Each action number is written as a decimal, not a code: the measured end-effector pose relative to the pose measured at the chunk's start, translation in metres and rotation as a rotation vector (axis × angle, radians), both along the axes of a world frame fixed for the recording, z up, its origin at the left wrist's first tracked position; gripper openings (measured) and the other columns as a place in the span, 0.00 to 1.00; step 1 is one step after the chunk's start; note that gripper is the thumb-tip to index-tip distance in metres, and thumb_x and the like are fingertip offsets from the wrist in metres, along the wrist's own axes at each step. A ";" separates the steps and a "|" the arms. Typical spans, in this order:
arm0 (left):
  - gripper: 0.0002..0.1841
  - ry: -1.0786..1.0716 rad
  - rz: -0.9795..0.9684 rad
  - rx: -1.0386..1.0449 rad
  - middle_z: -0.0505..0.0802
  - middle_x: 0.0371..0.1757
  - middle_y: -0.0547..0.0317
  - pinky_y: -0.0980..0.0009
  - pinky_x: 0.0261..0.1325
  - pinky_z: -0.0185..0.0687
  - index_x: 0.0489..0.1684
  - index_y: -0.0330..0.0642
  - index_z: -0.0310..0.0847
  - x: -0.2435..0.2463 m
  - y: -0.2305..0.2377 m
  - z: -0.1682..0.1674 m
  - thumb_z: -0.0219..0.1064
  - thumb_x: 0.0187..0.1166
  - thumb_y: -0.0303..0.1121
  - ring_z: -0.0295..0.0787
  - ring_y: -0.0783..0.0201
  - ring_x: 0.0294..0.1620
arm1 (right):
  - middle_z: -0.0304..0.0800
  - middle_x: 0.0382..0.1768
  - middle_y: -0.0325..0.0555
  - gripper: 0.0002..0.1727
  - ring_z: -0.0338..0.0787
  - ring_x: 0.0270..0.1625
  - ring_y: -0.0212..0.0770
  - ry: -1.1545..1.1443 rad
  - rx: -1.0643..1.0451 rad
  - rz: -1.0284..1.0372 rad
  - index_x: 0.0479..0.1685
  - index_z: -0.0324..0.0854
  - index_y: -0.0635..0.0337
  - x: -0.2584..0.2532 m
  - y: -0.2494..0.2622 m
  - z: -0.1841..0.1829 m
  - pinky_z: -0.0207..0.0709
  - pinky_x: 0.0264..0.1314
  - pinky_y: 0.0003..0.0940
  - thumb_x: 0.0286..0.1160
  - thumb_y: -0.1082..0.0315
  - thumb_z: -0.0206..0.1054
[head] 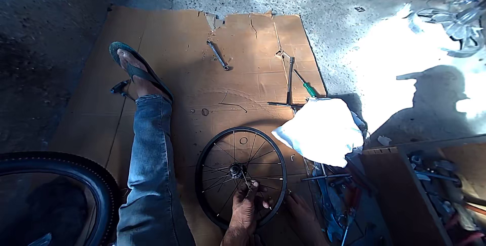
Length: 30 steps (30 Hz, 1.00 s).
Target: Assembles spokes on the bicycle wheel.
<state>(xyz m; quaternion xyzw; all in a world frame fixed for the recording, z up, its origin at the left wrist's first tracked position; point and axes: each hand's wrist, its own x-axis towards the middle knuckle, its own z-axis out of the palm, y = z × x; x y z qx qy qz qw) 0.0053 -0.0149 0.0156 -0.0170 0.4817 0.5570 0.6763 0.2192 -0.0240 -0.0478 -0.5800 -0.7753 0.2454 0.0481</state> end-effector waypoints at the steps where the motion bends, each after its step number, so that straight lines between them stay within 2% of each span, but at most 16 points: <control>1: 0.09 0.002 0.003 -0.004 0.92 0.39 0.37 0.48 0.37 0.94 0.55 0.28 0.74 0.000 0.000 0.001 0.54 0.91 0.27 0.89 0.50 0.21 | 0.91 0.50 0.52 0.11 0.91 0.56 0.52 -0.008 0.029 -0.003 0.51 0.89 0.56 -0.003 -0.004 -0.005 0.86 0.58 0.45 0.75 0.64 0.69; 5: 0.09 0.006 0.004 -0.001 0.92 0.38 0.37 0.51 0.35 0.94 0.55 0.28 0.74 0.000 0.000 0.000 0.54 0.91 0.26 0.89 0.49 0.22 | 0.91 0.46 0.55 0.08 0.92 0.53 0.54 -0.015 0.110 -0.035 0.46 0.89 0.61 -0.010 -0.012 -0.012 0.88 0.55 0.46 0.72 0.69 0.70; 9: 0.09 -0.001 0.007 0.001 0.92 0.39 0.35 0.51 0.35 0.94 0.55 0.27 0.74 0.001 0.001 -0.001 0.54 0.91 0.26 0.90 0.48 0.23 | 0.92 0.47 0.49 0.10 0.91 0.52 0.52 -0.050 0.061 -0.096 0.47 0.90 0.53 -0.007 -0.004 -0.004 0.85 0.50 0.51 0.69 0.65 0.71; 11: 0.09 0.002 0.007 0.000 0.92 0.38 0.37 0.51 0.36 0.94 0.55 0.28 0.73 0.002 0.000 0.000 0.54 0.91 0.26 0.90 0.50 0.22 | 0.92 0.42 0.46 0.08 0.91 0.47 0.46 0.165 0.026 -0.212 0.43 0.90 0.56 -0.004 0.000 0.004 0.86 0.48 0.45 0.68 0.67 0.73; 13: 0.09 0.004 0.014 0.003 0.92 0.38 0.39 0.51 0.36 0.94 0.55 0.28 0.74 0.001 0.000 0.000 0.54 0.91 0.26 0.89 0.52 0.21 | 0.94 0.40 0.41 0.07 0.93 0.39 0.36 0.565 -0.100 -0.433 0.44 0.89 0.58 -0.006 0.005 0.019 0.90 0.43 0.33 0.70 0.69 0.73; 15: 0.09 0.007 0.021 0.001 0.92 0.37 0.39 0.53 0.34 0.94 0.56 0.27 0.74 0.002 0.000 0.000 0.55 0.90 0.26 0.87 0.54 0.19 | 0.94 0.38 0.47 0.09 0.92 0.37 0.40 0.872 -0.178 -0.607 0.45 0.89 0.63 -0.014 0.008 0.040 0.88 0.41 0.33 0.68 0.72 0.74; 17: 0.09 0.002 0.018 -0.006 0.92 0.37 0.39 0.52 0.35 0.94 0.55 0.28 0.74 0.002 0.001 0.000 0.55 0.91 0.26 0.87 0.53 0.20 | 0.94 0.39 0.50 0.09 0.92 0.38 0.42 0.979 -0.154 -0.642 0.47 0.89 0.66 -0.024 0.011 0.055 0.89 0.44 0.34 0.69 0.74 0.72; 20: 0.08 0.001 0.004 -0.004 0.92 0.38 0.38 0.52 0.36 0.94 0.53 0.28 0.74 0.000 0.002 0.002 0.55 0.91 0.27 0.89 0.52 0.22 | 0.92 0.39 0.47 0.08 0.89 0.35 0.35 1.007 -0.077 -0.609 0.45 0.89 0.65 -0.034 0.012 0.051 0.85 0.39 0.27 0.68 0.74 0.71; 22: 0.08 0.012 0.007 -0.005 0.92 0.37 0.39 0.55 0.33 0.93 0.53 0.28 0.74 0.001 0.003 0.004 0.55 0.91 0.26 0.88 0.53 0.20 | 0.91 0.39 0.45 0.08 0.88 0.35 0.33 1.038 -0.047 -0.590 0.43 0.89 0.64 -0.038 0.011 0.043 0.84 0.38 0.24 0.67 0.74 0.71; 26: 0.09 0.005 0.014 -0.011 0.92 0.38 0.38 0.54 0.34 0.94 0.54 0.27 0.74 0.000 0.003 0.004 0.55 0.91 0.26 0.89 0.52 0.21 | 0.91 0.40 0.44 0.07 0.87 0.34 0.31 0.971 -0.031 -0.550 0.42 0.90 0.63 -0.039 0.005 0.045 0.82 0.34 0.22 0.69 0.71 0.71; 30: 0.08 -0.002 0.010 -0.011 0.92 0.38 0.38 0.53 0.35 0.93 0.52 0.28 0.73 0.001 0.003 0.003 0.55 0.91 0.26 0.89 0.51 0.22 | 0.91 0.44 0.46 0.07 0.89 0.39 0.32 0.916 -0.003 -0.515 0.42 0.90 0.63 -0.038 0.002 0.046 0.85 0.37 0.23 0.70 0.71 0.71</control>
